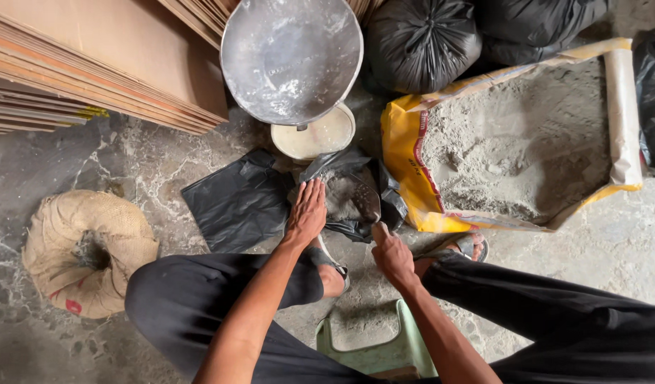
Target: The person scoops dry cement powder from a large bag into a smaller black plastic bag using a trowel while seated on a low stool.
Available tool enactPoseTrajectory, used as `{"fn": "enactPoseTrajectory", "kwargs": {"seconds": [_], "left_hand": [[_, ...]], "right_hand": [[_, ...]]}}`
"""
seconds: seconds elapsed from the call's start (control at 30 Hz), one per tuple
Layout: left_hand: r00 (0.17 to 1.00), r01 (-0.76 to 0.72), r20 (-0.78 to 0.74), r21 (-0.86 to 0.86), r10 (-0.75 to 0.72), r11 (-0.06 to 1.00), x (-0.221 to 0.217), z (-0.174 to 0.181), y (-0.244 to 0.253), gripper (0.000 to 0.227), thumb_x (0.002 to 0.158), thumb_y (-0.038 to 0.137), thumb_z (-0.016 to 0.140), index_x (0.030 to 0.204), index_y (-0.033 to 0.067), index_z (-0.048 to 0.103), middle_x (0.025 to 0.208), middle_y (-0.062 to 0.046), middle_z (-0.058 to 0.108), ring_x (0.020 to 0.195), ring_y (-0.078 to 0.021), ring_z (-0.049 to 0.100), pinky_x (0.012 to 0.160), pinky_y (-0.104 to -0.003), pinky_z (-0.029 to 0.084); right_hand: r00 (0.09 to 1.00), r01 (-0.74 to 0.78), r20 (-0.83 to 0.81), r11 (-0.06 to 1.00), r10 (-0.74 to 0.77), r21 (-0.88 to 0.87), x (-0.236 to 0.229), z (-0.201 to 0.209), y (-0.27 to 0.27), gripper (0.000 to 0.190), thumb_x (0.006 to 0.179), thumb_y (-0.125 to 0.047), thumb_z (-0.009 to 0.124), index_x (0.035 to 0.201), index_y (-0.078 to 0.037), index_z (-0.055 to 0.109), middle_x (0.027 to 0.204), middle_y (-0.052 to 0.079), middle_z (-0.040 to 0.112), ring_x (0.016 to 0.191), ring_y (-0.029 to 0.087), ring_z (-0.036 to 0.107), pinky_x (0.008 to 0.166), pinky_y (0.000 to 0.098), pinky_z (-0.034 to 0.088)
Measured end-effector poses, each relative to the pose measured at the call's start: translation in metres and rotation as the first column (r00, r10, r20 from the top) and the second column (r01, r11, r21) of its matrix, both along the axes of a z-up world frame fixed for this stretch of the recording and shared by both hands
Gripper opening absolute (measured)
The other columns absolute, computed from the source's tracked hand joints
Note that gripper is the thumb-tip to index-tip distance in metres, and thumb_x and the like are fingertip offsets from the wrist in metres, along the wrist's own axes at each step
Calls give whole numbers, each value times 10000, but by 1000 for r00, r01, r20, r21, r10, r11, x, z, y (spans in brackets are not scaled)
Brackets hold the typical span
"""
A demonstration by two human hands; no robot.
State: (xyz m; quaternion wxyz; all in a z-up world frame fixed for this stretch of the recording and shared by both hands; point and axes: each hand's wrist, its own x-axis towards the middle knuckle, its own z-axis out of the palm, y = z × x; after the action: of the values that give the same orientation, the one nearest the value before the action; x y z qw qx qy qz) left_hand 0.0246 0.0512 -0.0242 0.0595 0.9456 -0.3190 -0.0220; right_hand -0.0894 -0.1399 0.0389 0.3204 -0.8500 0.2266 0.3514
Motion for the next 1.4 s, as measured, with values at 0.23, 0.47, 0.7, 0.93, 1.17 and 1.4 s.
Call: {"fn": "enactPoseTrajectory", "kwargs": {"seconds": [0.23,0.47,0.7,0.93,1.17,1.4], "left_hand": [[1000,-13,-10,24,13,1000,2,-2,-3,519,779,144,495,1259,-47,452,1302,-195,464,1249,-285,404,1102,-419,200],[1000,0,17,2,0,1000,-1,0,-4,526,759,121,489,1257,-48,456,1289,-194,476,1230,-286,426,1089,-421,224],[1000,14,3,-16,-14,1000,-1,4,-5,525,756,115,484,1253,-53,455,1282,-202,478,1225,-295,429,1090,-420,223],[1000,14,-5,-43,-15,999,-3,-2,-10,512,775,127,477,1254,-52,454,1292,-203,470,1233,-298,418,1096,-422,213],[999,47,30,-84,-45,995,-5,-21,-19,522,762,126,493,1247,-64,457,1289,-216,470,1237,-310,414,1096,-424,214],[998,59,38,-73,-56,996,-11,-19,-25,524,757,129,496,1244,-61,458,1279,-214,475,1235,-303,417,1096,-418,213]], "right_hand": [[997,-58,38,990,63,-131,8,51,9,575,843,25,395,1370,-169,271,1092,181,490,982,407,581,767,501,509],[973,-231,-34,948,229,-218,1,11,51,572,861,27,381,1388,-165,268,1160,182,493,990,363,598,739,434,542],[969,-246,-50,936,241,-253,6,16,48,550,864,7,377,1371,-191,293,1181,144,492,890,347,644,727,427,545],[983,-182,-43,938,177,-295,1,11,16,575,837,39,391,1380,-133,309,1168,202,495,845,380,650,674,455,553],[983,-182,-53,915,175,-360,14,63,14,583,847,27,407,1387,-135,259,1207,195,449,901,393,632,708,458,540],[904,-426,-178,782,389,-454,12,28,24,657,853,-50,474,1438,-76,176,1274,242,428,995,323,589,753,375,522]]}}
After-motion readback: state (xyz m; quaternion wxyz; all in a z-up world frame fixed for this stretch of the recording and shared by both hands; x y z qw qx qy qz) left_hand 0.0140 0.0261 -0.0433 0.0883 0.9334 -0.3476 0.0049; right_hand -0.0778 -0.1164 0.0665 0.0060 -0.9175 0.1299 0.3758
